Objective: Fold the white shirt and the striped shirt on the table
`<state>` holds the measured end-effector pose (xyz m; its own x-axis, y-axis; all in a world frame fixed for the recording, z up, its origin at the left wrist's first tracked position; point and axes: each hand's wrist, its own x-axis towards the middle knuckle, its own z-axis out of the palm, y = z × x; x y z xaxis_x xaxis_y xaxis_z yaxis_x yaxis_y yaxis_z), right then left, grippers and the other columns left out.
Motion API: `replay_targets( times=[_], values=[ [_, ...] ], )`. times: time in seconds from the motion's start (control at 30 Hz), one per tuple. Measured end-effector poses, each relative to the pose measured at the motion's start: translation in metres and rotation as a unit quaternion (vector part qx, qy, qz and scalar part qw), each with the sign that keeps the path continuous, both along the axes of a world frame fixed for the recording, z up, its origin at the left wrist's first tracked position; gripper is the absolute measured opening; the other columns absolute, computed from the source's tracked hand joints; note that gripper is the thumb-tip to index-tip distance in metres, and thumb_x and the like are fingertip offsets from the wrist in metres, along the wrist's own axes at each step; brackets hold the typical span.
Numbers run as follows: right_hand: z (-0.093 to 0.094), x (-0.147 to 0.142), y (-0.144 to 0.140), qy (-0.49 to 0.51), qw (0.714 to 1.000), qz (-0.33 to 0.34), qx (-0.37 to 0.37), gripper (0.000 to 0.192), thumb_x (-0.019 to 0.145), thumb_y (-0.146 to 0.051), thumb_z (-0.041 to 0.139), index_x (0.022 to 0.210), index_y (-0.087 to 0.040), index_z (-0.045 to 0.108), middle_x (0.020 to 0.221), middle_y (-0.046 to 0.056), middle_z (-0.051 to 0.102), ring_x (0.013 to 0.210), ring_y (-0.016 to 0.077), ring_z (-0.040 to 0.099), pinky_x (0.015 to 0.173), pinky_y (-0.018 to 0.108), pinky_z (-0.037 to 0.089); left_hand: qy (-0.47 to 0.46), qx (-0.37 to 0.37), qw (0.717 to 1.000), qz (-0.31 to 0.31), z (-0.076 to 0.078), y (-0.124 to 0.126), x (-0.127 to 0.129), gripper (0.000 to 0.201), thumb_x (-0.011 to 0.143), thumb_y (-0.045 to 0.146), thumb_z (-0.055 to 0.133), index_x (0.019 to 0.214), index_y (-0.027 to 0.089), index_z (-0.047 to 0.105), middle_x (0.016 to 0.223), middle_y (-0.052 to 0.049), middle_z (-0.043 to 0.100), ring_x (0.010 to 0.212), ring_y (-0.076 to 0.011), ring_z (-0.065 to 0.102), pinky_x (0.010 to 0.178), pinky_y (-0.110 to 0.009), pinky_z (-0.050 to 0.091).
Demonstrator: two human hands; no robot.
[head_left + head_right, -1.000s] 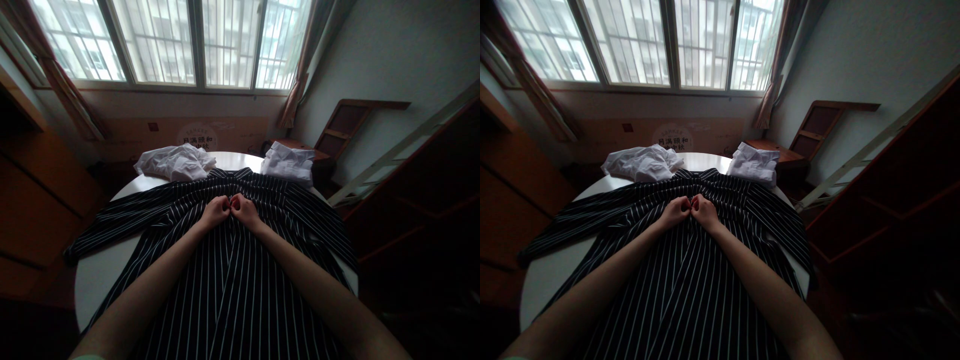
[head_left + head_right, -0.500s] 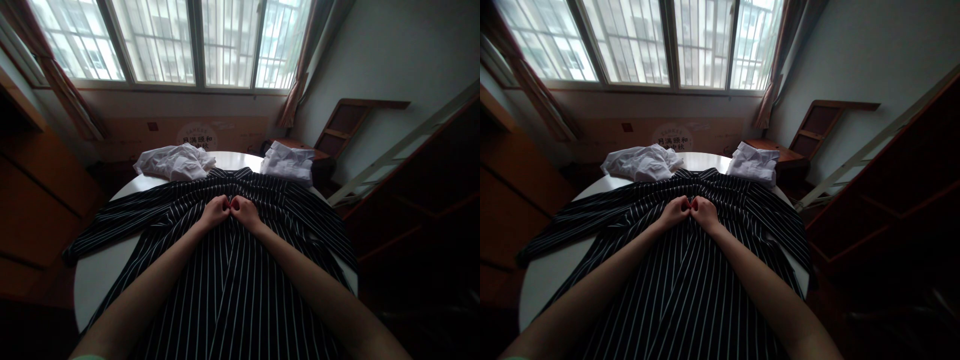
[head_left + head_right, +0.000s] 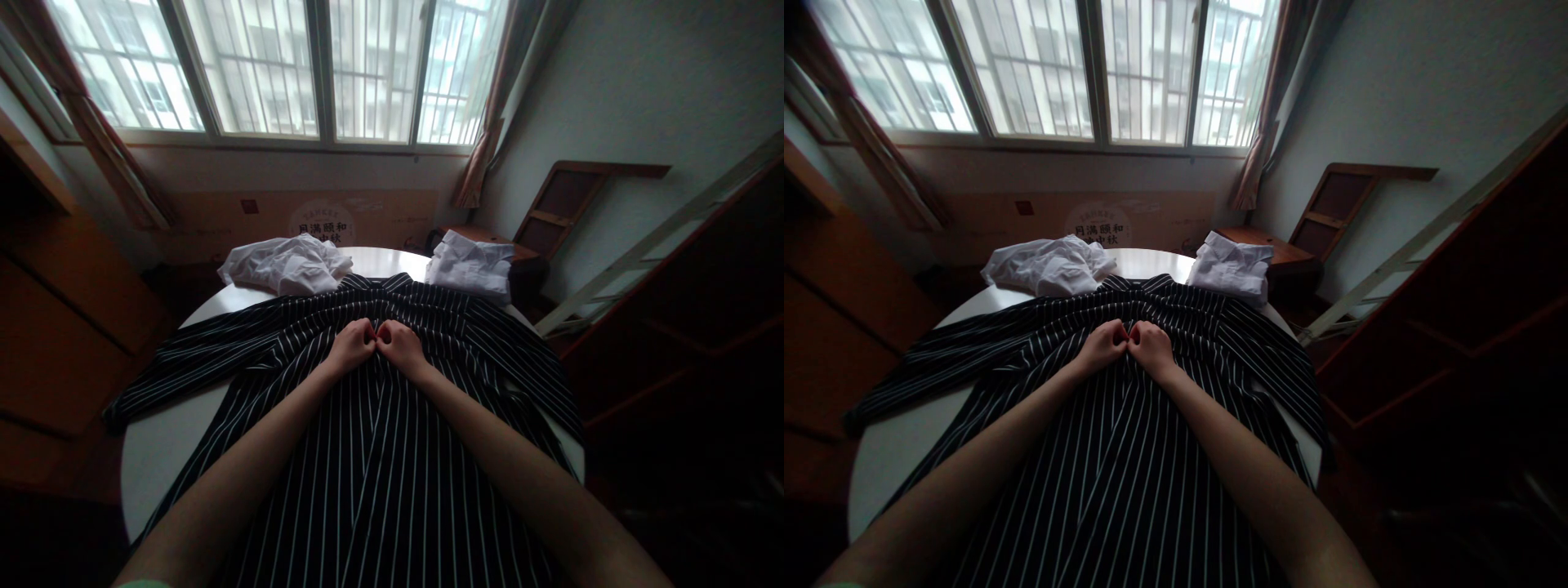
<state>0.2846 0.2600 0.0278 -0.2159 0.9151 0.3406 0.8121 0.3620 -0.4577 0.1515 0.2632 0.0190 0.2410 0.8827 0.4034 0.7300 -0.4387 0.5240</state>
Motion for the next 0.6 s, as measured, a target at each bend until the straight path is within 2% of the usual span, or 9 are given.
replay_targets(
  times=[0.6],
  values=[
    [-0.0005, -0.0003, 0.0004, -0.007, 1.000, 0.004, 0.000, 0.004, 0.071, -0.018, 0.053, 0.067, -0.019, 0.056, 0.074, 0.002, 0.060, 0.070, 0.0143, 0.055, 0.065, 0.025, 0.039, 0.008, -0.011, 1.000, 0.003, 0.0036, -0.0016, 0.0001, 0.008, 0.066, 0.012, 0.050, 0.063, 0.019, 0.046, 0.067, 0.000, 0.053, 0.068, -0.0143, 0.050, 0.064, -0.027, 0.041]
  ],
)
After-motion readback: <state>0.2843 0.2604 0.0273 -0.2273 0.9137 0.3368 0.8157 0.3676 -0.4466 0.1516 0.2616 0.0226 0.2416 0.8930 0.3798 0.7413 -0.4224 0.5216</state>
